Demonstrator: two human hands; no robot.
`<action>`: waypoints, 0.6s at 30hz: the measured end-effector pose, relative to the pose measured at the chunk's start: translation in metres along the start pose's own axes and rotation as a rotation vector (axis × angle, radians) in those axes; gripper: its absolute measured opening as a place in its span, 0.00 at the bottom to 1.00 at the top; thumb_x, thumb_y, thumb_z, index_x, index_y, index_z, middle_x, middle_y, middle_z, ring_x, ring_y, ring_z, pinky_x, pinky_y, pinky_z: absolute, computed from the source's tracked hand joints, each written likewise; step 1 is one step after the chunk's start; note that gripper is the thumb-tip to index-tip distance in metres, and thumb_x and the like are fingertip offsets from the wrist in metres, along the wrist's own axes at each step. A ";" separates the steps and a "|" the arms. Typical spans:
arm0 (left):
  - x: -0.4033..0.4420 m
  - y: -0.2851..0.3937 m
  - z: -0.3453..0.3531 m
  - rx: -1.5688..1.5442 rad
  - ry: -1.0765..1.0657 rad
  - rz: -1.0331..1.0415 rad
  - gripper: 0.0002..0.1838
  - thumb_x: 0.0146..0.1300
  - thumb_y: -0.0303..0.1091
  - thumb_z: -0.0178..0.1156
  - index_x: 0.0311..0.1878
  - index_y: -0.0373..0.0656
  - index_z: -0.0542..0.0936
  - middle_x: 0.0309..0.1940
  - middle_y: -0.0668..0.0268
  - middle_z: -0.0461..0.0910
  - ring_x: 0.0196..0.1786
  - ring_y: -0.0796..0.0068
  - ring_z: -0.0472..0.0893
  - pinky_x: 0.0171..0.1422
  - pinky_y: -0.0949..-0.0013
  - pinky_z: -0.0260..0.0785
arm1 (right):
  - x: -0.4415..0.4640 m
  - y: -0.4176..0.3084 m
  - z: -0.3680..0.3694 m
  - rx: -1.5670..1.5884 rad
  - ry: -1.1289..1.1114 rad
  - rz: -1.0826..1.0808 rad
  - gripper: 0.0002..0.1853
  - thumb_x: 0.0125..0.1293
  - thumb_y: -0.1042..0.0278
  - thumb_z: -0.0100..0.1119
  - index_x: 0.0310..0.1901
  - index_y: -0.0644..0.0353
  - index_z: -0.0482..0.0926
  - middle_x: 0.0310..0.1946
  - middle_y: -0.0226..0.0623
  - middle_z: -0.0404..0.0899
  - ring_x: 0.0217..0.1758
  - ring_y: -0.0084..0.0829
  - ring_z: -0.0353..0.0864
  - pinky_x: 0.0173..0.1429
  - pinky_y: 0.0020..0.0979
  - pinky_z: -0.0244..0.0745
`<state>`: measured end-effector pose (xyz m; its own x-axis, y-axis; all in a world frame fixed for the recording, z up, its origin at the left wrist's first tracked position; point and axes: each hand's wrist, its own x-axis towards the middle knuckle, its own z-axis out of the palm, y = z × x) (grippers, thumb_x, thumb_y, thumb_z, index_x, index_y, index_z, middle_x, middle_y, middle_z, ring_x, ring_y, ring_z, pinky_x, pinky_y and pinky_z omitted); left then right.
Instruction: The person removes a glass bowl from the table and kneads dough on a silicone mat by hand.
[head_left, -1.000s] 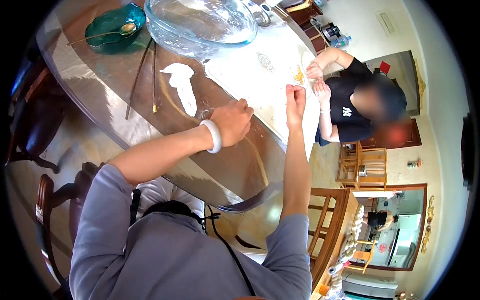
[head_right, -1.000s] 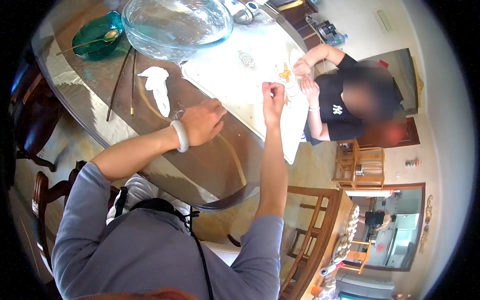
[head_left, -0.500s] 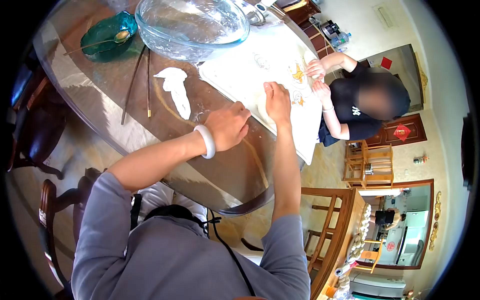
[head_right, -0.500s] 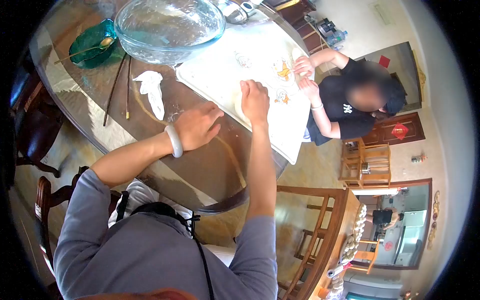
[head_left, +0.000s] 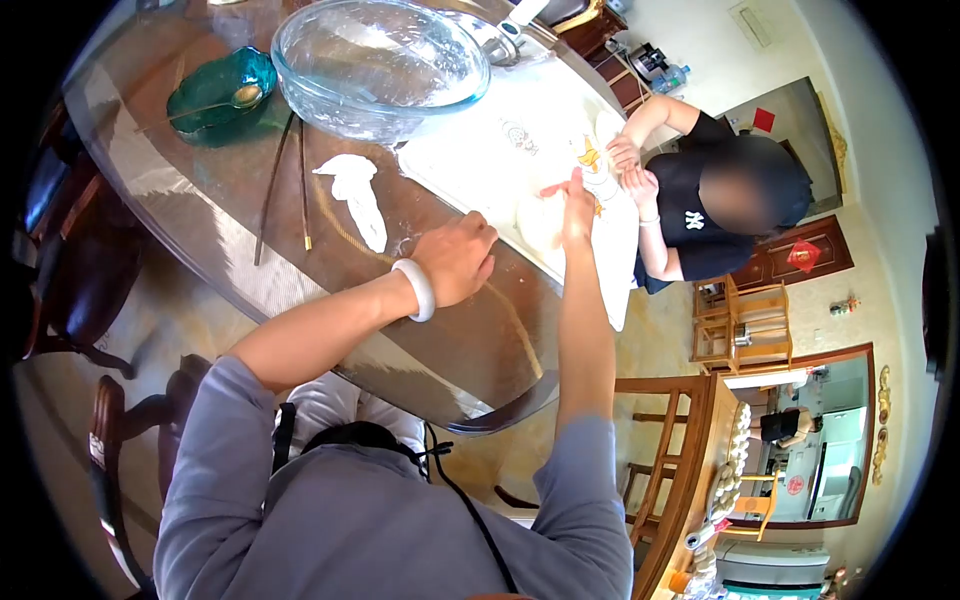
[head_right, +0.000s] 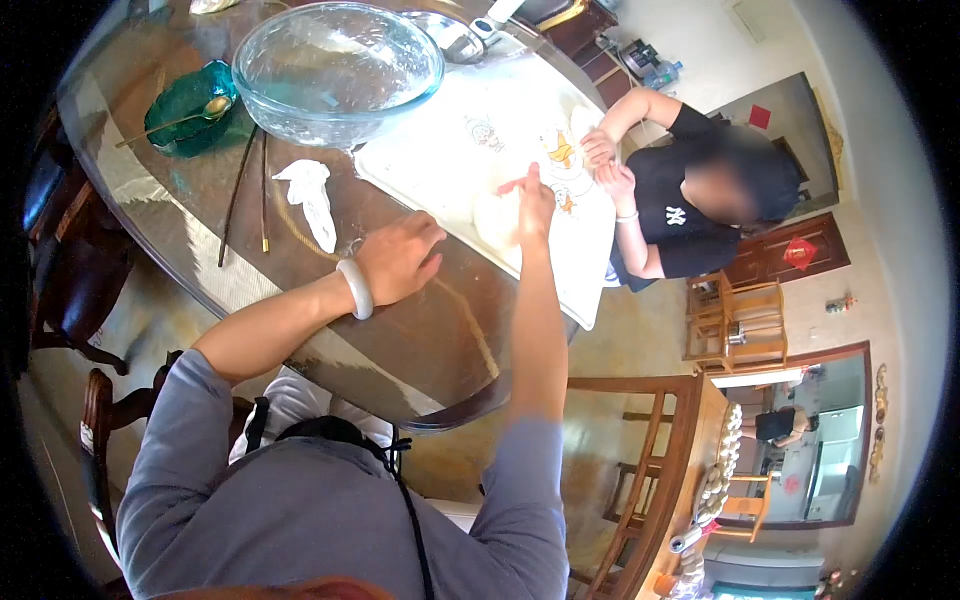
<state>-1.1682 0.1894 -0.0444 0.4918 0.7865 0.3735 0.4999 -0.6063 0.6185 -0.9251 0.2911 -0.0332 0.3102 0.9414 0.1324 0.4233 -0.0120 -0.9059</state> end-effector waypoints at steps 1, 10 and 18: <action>0.001 0.000 -0.002 0.000 0.012 0.013 0.13 0.60 0.33 0.55 0.46 0.38 0.73 0.47 0.56 0.72 0.47 0.53 0.76 0.47 0.56 0.71 | -0.016 -0.018 -0.007 0.044 0.005 0.029 0.33 0.70 0.46 0.43 0.18 0.67 0.78 0.21 0.37 0.80 0.31 0.27 0.77 0.44 0.28 0.69; -0.003 0.009 -0.006 -0.027 -0.012 0.027 0.14 0.59 0.32 0.56 0.47 0.38 0.74 0.46 0.57 0.72 0.46 0.56 0.77 0.44 0.58 0.73 | -0.045 -0.027 0.026 -0.957 0.037 -0.816 0.19 0.68 0.52 0.48 0.34 0.58 0.82 0.36 0.44 0.80 0.35 0.47 0.77 0.45 0.44 0.73; -0.002 0.008 -0.004 -0.017 0.011 0.052 0.12 0.58 0.31 0.56 0.45 0.38 0.74 0.45 0.58 0.72 0.45 0.58 0.77 0.43 0.58 0.73 | 0.029 -0.019 0.034 -1.080 -0.095 0.061 0.37 0.69 0.36 0.29 0.41 0.63 0.82 0.44 0.55 0.79 0.52 0.52 0.76 0.57 0.47 0.69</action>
<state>-1.1684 0.1832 -0.0374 0.5085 0.7554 0.4133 0.4613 -0.6443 0.6100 -0.9527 0.3297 -0.0257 0.3089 0.9508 0.0255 0.9492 -0.3065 -0.0713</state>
